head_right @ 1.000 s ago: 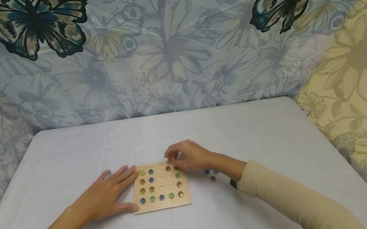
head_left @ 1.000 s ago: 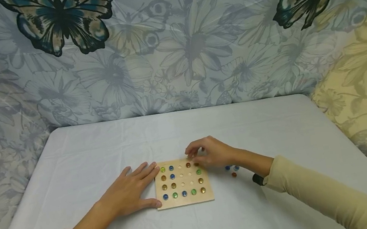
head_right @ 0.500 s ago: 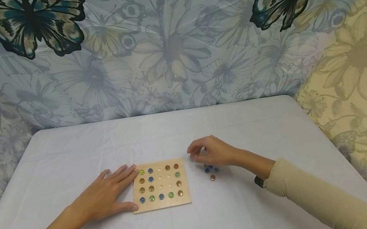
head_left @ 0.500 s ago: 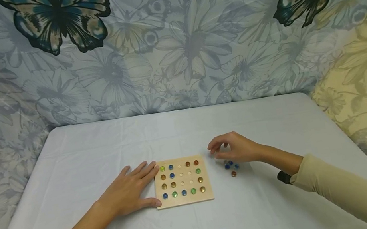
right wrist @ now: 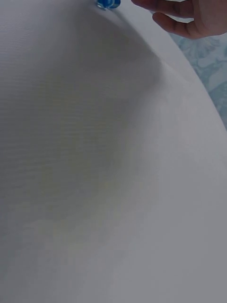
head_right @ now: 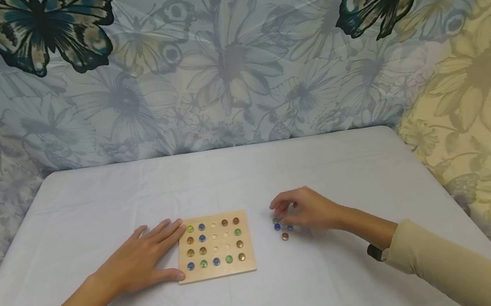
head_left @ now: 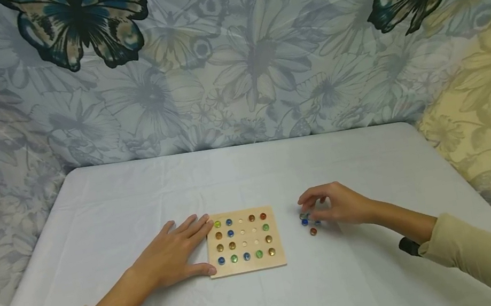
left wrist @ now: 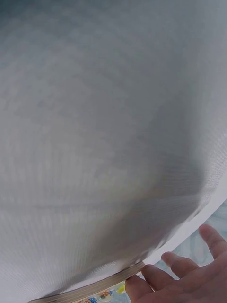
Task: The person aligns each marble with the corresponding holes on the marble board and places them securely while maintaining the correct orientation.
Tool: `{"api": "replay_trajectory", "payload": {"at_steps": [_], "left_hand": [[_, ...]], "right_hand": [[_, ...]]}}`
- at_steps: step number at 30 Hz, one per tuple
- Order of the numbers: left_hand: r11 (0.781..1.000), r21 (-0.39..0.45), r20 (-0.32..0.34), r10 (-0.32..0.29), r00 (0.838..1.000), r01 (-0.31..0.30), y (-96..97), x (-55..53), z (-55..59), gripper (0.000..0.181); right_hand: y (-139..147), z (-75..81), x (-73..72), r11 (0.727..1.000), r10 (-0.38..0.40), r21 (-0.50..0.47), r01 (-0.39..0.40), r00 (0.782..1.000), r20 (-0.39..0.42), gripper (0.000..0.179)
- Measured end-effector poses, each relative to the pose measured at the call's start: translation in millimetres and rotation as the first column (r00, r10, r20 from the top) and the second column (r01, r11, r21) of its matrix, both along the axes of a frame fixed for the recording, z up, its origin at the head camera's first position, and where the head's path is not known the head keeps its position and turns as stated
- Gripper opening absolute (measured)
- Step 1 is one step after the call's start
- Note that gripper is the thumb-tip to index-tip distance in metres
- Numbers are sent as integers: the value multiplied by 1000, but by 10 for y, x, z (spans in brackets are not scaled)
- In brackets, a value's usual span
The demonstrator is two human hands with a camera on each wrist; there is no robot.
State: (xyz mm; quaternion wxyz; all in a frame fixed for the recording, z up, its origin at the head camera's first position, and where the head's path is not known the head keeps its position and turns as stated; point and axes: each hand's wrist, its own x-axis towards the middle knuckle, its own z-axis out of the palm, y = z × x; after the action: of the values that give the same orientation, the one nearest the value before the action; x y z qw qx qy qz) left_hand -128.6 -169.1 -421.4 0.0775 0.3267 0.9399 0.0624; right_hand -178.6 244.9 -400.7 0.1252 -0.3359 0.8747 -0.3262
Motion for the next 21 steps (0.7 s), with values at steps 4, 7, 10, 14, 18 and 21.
{"api": "replay_trajectory", "payload": {"at_steps": [4,7,10,14,18,21], "left_hand": [[1000,1,-3,-3,1000,3,3,-4,4,101],[1000,2,1,-5,1000,5,4,-2,3,102],[1000,0,5,-4,1000,4,5,1,7,102],[1000,1,7,-6,1000,6,6,4,19,101],[1000,-4,5,-5,1000,5,4,5,27,101],[1000,-7,3,-2,1000,2,2,4,31,101]], "right_hand": [[40,-16,43,1000,-5,-5,5,1000,-6,33],[78,-31,74,1000,-18,-15,18,1000,0,32],[119,-50,103,999,-32,-33,32,999,5,32],[172,-90,137,999,-39,-33,39,999,-12,33],[209,-130,148,999,-36,-42,35,999,-29,32],[225,-158,137,998,-37,-47,35,999,-32,32]]}}
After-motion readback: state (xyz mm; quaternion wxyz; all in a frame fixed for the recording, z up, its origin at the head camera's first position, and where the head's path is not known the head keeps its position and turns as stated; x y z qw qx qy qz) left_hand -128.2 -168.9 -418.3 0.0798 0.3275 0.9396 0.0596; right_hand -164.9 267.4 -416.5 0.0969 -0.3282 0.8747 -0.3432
